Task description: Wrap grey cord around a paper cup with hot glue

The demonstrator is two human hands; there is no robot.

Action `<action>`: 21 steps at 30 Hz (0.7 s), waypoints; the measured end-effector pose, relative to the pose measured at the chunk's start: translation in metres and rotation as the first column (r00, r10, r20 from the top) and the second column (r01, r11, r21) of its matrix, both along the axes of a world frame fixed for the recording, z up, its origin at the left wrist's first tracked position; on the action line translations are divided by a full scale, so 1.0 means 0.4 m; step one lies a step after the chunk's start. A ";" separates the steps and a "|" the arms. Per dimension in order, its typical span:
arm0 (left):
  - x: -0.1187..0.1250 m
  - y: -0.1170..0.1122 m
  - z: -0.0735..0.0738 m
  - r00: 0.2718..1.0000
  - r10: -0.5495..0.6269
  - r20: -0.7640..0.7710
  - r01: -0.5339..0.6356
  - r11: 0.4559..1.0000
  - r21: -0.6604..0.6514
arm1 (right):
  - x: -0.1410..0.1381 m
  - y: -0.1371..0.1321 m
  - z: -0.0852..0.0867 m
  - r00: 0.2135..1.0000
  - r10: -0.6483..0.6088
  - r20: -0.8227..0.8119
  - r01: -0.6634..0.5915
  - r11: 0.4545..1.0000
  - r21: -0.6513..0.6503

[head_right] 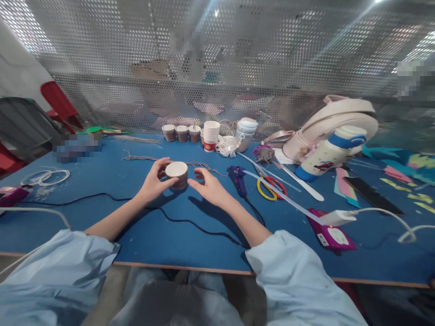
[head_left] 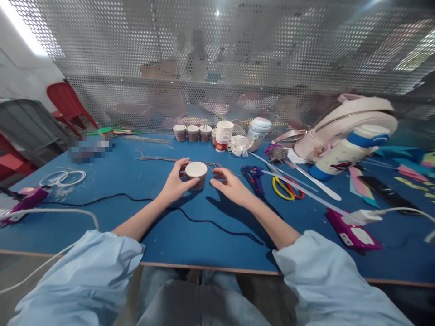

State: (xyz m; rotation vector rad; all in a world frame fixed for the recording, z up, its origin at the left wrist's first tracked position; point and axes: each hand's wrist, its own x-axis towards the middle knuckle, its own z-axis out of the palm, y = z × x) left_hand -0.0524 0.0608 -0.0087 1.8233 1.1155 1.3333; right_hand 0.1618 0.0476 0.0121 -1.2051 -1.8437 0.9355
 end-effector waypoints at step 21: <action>-0.061 0.047 0.011 0.923 0.265 0.278 -0.211 0.955 -0.210 | 0.008 0.009 -0.072 0.965 -0.168 -0.203 0.165 0.986 -0.031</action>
